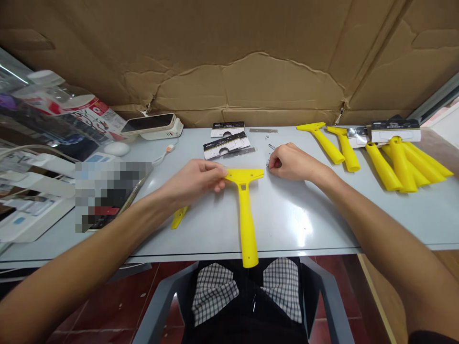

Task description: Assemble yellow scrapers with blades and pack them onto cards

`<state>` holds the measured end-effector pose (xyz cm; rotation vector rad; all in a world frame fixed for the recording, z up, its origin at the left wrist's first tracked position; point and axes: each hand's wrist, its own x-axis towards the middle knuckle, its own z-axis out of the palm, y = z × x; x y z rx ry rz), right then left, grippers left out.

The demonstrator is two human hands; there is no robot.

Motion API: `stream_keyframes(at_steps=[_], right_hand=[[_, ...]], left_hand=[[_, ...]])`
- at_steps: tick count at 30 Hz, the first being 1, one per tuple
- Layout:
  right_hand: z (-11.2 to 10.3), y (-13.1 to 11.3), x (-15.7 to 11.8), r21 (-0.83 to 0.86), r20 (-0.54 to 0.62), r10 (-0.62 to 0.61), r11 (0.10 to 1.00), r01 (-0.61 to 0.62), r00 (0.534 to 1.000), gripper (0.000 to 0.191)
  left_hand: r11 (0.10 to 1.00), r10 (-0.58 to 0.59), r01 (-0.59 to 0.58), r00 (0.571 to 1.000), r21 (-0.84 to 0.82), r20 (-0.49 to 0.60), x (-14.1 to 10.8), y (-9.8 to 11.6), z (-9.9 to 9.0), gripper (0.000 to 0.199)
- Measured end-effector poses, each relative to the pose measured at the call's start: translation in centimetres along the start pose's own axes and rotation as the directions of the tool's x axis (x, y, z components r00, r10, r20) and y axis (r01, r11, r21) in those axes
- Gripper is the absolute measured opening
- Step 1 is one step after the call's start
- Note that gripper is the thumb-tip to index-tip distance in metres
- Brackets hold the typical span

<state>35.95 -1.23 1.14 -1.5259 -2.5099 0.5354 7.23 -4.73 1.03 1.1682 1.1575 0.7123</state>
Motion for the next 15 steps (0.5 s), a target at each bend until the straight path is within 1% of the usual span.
stream_keyframes(at_steps=[3, 5, 7, 9, 12, 15], right_hand=[[0.0, 0.0, -0.1, -0.02, 0.033, 0.01, 1.0, -0.01, 0.999, 0.008], [-0.2, 0.3, -0.1, -0.043, 0.029, 0.01, 0.999, -0.009, 1.0, 0.007], [-0.8, 0.6, -0.3, -0.062, -0.024, -0.005, 0.998, 0.003, 1.0, 0.006], [-1.7, 0.5, -0.7, -0.049, -0.116, -0.039, 0.998, 0.033, 0.992, 0.004], [-2.6, -0.7, -1.3, 0.072, -0.238, -0.13, 0.986, 0.151, 0.963, 0.002], [-1.5, -2.9, -1.7, 0.19, -0.287, -0.251, 0.931, 0.312, 0.924, 0.007]], left_hand=[[1.0, -0.015, 0.015, 1.0, 0.002, -0.005, 0.0, 0.0, 0.1, 0.029], [1.0, -0.02, 0.02, 1.0, 0.009, -0.008, -0.1, 0.1, 0.1, 0.03], [1.0, -0.02, 0.02, 1.0, 0.011, -0.009, -0.2, 0.2, 0.3, 0.031], [1.0, -0.013, 0.013, 1.0, 0.006, -0.012, -0.4, 0.2, 0.6, 0.032], [1.0, 0.013, -0.013, 1.0, -0.005, -0.009, -0.7, 0.2, 1.2, 0.03], [0.998, 0.056, -0.056, 0.998, -0.017, 0.014, -1.0, -0.2, 1.8, 0.031]])
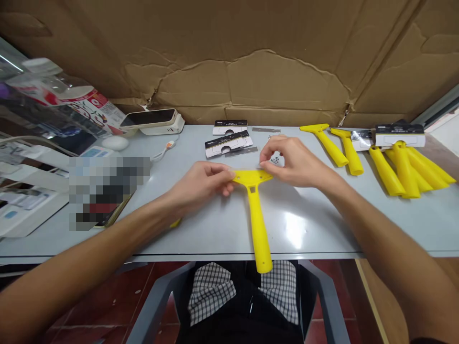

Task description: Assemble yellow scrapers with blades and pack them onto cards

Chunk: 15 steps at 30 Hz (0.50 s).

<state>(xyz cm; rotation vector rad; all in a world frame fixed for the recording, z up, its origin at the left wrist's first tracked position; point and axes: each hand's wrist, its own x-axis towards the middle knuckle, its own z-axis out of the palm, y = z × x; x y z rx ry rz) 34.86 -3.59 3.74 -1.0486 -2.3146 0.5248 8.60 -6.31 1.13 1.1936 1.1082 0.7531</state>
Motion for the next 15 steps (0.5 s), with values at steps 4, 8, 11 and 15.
stream_keyframes(at_steps=[4, 8, 11, 15], right_hand=[[3.1, -1.7, -0.5, 0.06, -0.03, -0.062, 0.996, 0.064, 0.998, 0.01], [4.4, -2.3, -0.8, 0.031, -0.014, -0.019, 0.999, 0.02, 1.0, 0.012], [4.3, -2.4, -0.7, 0.037, 0.006, 0.028, 0.999, -0.028, 1.0, 0.013], [4.2, -2.1, -0.5, 0.097, 0.044, 0.073, 0.992, -0.077, 0.996, 0.014]], left_hand=[[1.0, 0.03, -0.03, 0.999, -0.002, 0.024, -0.3, -0.5, 0.6, 0.031], [0.999, 0.029, -0.029, 0.999, 0.016, 0.027, -0.4, -0.7, 0.8, 0.029], [0.999, 0.027, -0.027, 0.999, 0.028, 0.023, -0.4, -0.7, 0.8, 0.03], [0.999, 0.01, -0.011, 1.0, 0.043, 0.021, -0.3, -0.7, 0.9, 0.031]])
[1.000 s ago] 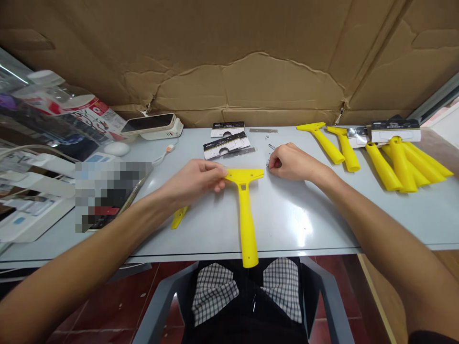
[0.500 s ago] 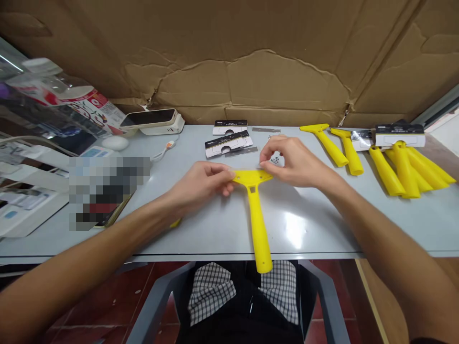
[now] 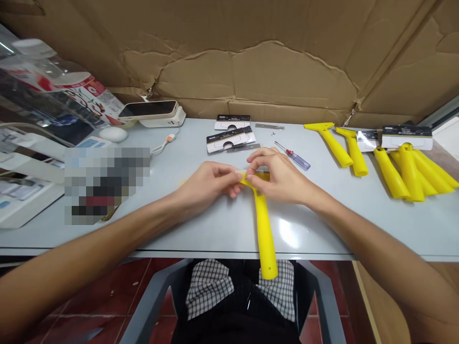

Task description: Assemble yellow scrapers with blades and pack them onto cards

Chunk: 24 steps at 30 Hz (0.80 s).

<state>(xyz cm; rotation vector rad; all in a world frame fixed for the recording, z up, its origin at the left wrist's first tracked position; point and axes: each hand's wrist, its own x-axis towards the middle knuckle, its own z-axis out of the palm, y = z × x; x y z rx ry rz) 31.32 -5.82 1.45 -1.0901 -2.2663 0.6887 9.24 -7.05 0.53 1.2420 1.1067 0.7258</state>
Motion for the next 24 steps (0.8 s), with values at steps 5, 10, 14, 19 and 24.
stream_keyframes(at_steps=[5, 10, 14, 19, 24], right_hand=[[0.3, 0.2, 0.1, 0.011, 0.014, 0.015, 1.0, -0.015, 1.0, 0.016], [0.5, 0.2, 0.1, 0.033, 0.019, 0.01, 0.999, -0.01, 1.0, 0.018], [-1.0, 0.2, 0.2, 0.048, -0.075, 0.036, 0.998, -0.032, 0.997, 0.02], [-3.4, -0.2, 0.1, -0.058, -0.295, -0.007, 0.998, -0.01, 0.956, 0.033], [-1.7, 0.1, -0.4, -0.201, -0.07, -0.203, 0.962, 0.186, 0.977, 0.044]], left_hand=[[1.0, -0.009, 0.009, 1.0, 0.006, 0.004, 0.0, 0.0, 0.1, 0.031], [1.0, -0.02, 0.02, 1.0, -0.009, 0.003, 0.1, 0.0, 0.1, 0.027], [1.0, -0.02, 0.02, 1.0, -0.023, -0.007, 0.1, -0.1, 0.0, 0.025], [0.999, -0.024, 0.024, 1.0, -0.041, -0.009, 0.0, 0.0, -0.2, 0.029], [0.999, -0.003, 0.003, 1.0, -0.042, 0.001, 0.1, -0.2, -0.3, 0.027]])
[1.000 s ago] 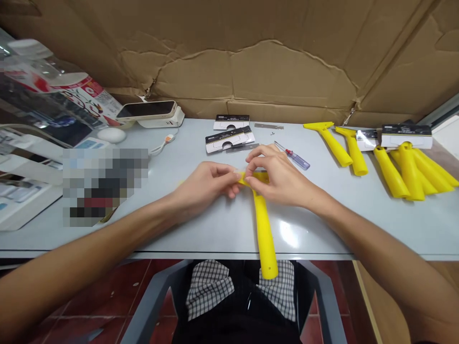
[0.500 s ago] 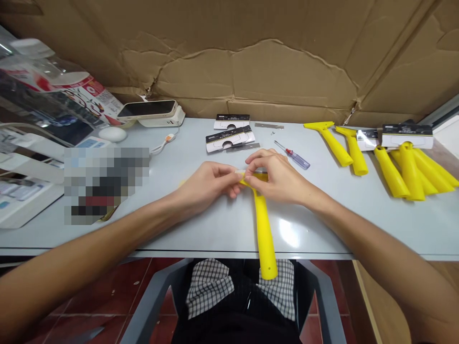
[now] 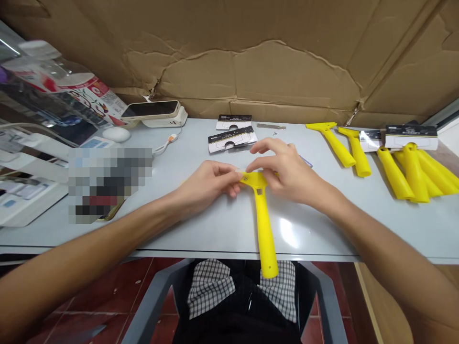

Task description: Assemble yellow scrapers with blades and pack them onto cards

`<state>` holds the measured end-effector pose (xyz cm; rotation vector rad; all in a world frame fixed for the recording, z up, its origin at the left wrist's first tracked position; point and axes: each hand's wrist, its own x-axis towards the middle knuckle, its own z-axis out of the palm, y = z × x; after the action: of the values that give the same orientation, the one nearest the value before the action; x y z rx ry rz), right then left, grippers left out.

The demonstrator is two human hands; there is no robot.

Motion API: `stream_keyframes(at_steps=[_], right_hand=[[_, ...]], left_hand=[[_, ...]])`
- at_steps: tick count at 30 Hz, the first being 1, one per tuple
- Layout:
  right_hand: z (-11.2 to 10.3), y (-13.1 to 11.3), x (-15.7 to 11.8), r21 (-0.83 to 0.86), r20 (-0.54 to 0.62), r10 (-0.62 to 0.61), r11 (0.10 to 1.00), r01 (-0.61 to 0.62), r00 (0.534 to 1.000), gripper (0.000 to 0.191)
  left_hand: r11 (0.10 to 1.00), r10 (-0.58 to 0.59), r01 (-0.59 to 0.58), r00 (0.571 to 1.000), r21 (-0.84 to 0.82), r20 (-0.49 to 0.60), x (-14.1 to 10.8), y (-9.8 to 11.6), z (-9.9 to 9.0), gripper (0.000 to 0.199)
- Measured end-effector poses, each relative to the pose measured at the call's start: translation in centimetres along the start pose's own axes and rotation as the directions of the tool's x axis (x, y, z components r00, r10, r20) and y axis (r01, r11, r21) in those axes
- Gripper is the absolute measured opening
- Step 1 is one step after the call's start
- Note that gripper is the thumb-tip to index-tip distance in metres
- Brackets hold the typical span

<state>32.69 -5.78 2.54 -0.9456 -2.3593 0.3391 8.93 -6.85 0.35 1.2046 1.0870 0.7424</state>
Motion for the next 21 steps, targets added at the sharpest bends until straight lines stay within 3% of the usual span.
stream_keyframes(at_steps=[5, 12, 17, 19, 21], right_hand=[[1.8, 0.3, -0.5, -0.081, 0.087, -0.034, 0.996, 0.041, 0.996, 0.053], [1.8, 0.5, -0.5, -0.08, 0.069, -0.063, 0.994, 0.069, 0.996, 0.056], [1.7, 0.3, -0.4, -0.049, 0.075, -0.077, 0.996, 0.081, 0.994, 0.049], [1.5, 0.2, -0.1, 0.025, 0.024, -0.013, 1.0, 0.012, 1.0, 0.041], [1.2, 0.4, 0.3, 0.115, -0.026, 0.154, 0.982, -0.15, 0.988, 0.031]], left_hand=[[1.0, 0.001, -0.001, 1.0, -0.004, 0.0, 0.0, 0.0, 0.0, 0.023], [1.0, 0.002, -0.002, 1.0, -0.027, 0.005, -0.2, 0.3, 0.0, 0.033], [1.0, -0.014, 0.014, 1.0, -0.01, -0.005, 0.0, 0.2, 0.0, 0.028], [1.0, -0.02, 0.02, 1.0, -0.011, -0.015, 0.2, 0.1, -0.2, 0.029], [0.999, -0.028, 0.027, 0.999, -0.022, -0.031, 0.5, 0.1, -0.4, 0.029]])
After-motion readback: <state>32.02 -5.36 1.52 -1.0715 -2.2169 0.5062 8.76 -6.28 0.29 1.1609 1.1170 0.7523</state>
